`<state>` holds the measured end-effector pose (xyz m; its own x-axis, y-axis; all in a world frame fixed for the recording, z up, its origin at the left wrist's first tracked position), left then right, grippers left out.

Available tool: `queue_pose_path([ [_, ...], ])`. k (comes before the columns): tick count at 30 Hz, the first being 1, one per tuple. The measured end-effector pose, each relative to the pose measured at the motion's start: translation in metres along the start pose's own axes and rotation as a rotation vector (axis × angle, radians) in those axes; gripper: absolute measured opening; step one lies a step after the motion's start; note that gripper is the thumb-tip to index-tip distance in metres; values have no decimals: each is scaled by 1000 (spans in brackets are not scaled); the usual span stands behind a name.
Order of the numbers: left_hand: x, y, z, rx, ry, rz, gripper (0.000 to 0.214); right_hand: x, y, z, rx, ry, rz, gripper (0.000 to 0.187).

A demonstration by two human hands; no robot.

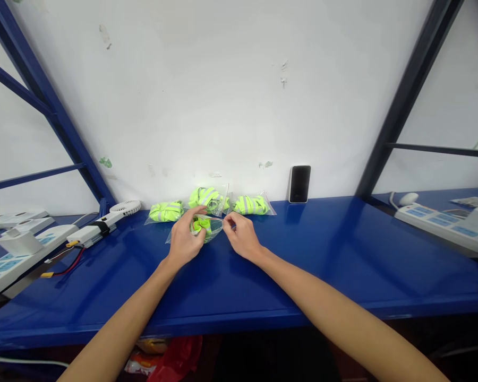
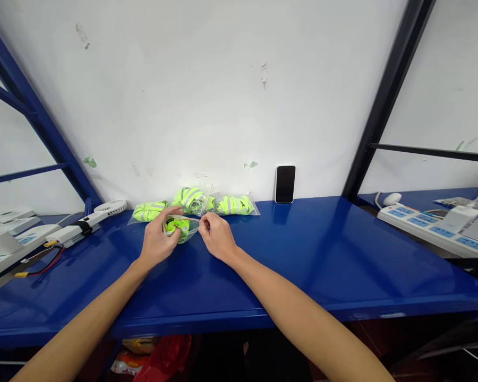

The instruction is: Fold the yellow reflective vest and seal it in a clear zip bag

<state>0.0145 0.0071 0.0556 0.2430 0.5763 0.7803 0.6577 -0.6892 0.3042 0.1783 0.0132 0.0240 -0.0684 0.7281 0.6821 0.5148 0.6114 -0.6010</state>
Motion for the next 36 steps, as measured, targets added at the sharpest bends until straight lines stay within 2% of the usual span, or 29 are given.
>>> queue_pose_path([
  [2, -1, 0, 2, -29, -7, 2, 55, 0, -1, 0, -19, -11, 25, 10],
  [5, -4, 3, 8, -51, -39, 82, 53, 0, -4, 0, -56, -23, 18, 23],
  [9, -9, 4, 13, -37, -54, 183, 47, -1, -8, 4, -120, -81, -61, 10],
  [15, -9, -5, 4, -35, 12, 133, 42, -8, -23, 0, -104, -78, -253, 31],
  [18, -7, -7, -1, -67, 43, 97, 43, -15, -35, 3, -203, -117, -364, 36],
  [20, -8, -8, -2, -103, 48, 89, 43, -17, -37, 7, -284, -145, -386, 38],
  [23, -9, -7, 1, -156, 15, 116, 38, -16, -31, 14, -353, -190, -354, 46],
  [27, -10, -4, 2, -184, -49, 119, 33, -12, -17, 18, -373, -259, -252, 39],
  [32, -10, -4, -6, -130, -65, 215, 41, -5, -3, 9, -307, -264, -111, 32],
  [36, -9, -14, 0, -24, -114, 206, 30, -3, 8, 4, -281, -268, -32, 41],
])
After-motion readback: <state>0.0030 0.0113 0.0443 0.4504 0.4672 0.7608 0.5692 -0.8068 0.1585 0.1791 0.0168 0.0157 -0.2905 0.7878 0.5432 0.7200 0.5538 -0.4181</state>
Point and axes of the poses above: each hand's wrist, its own x-axis towards the middle knuckle, its own z-axis out of the palm, y = z × x, the point moved 5 cm from there along x, towards the middle knuckle, and after that the axes turned 3 degrees about z, right-handed, at the moved point
